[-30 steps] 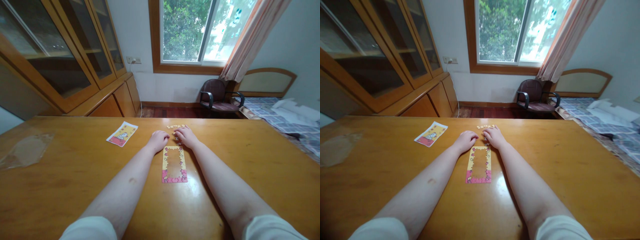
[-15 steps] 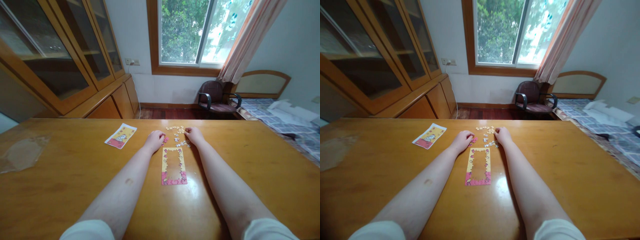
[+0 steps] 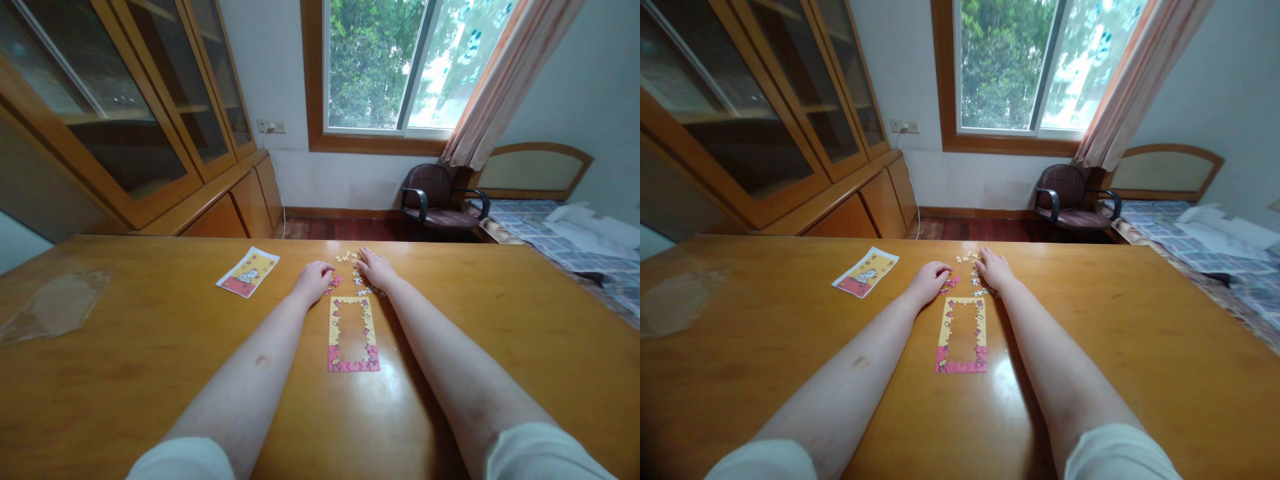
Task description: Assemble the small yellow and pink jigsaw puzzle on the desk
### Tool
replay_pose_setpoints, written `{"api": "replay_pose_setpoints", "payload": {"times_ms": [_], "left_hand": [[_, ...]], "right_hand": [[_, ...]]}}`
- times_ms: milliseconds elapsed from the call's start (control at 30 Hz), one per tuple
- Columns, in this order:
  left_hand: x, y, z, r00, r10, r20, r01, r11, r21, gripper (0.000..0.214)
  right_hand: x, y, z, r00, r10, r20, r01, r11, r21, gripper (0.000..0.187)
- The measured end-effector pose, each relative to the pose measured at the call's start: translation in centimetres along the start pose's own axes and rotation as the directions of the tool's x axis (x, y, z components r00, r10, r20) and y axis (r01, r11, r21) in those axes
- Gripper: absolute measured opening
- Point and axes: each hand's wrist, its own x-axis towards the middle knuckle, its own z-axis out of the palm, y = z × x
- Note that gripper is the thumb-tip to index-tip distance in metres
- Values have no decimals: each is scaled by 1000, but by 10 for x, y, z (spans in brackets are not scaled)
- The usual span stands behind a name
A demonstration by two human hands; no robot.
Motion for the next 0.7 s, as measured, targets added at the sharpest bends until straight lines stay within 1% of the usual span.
{"api": "replay_pose_setpoints", "payload": {"times_ms": [100, 167, 200, 233, 300, 367, 400, 467, 500, 533, 600, 667, 700], "left_hand": [[2, -3, -1, 997, -76, -31, 73, 993, -94, 27], [3, -6, -1, 990, -128, -57, 117, 980, -159, 27], [3, -8, -1, 988, -142, -67, 128, 974, -185, 27], [4, -9, -1, 986, -149, -75, 131, 970, -206, 27], [4, -12, 0, 985, -150, -83, 128, 965, -231, 27], [4, -14, 0, 984, -157, -86, 132, 960, -248, 27], [4, -15, 1, 982, -165, -87, 138, 957, -256, 27], [4, -16, 2, 980, -180, -85, 151, 951, -270, 27], [5, -16, 2, 979, -184, -82, 155, 949, -276, 27], [5, -17, 3, 980, -184, -80, 155, 948, -278, 27], [5, -16, 4, 981, -178, -74, 151, 949, -276, 27], [4, -16, 4, 983, -171, -70, 147, 953, -266, 27], [4, -15, 4, 983, -170, -69, 147, 954, -262, 26]], "right_hand": [[3, -6, -2, 983, -97, 155, 95, 995, 20, 54], [5, -12, -2, 969, -131, 211, 126, 991, 37, 54], [6, -14, -3, 964, -151, 219, 140, 988, 62, 54], [6, -15, -3, 963, -172, 208, 154, 983, 101, 54], [4, -15, -3, 971, -202, 127, 175, 965, 195, 55], [-1, -10, -5, 981, -193, 28, 179, 948, 263, 56], [-5, -6, -6, 984, -178, 0, 171, 947, 273, 56], [-17, 0, -10, 987, -160, 11, 153, 956, 250, 57], [-25, 3, -12, 983, -184, 17, 175, 958, 228, 56], [-34, 4, -15, 972, -232, 38, 219, 954, 203, 56], [-53, 3, -19, 929, -352, 117, 333, 930, 156, 55], [-71, -1, -21, 888, -407, 216, 394, 913, 103, 56], [-78, -2, -22, 876, -412, 249, 406, 911, 75, 58]]}}
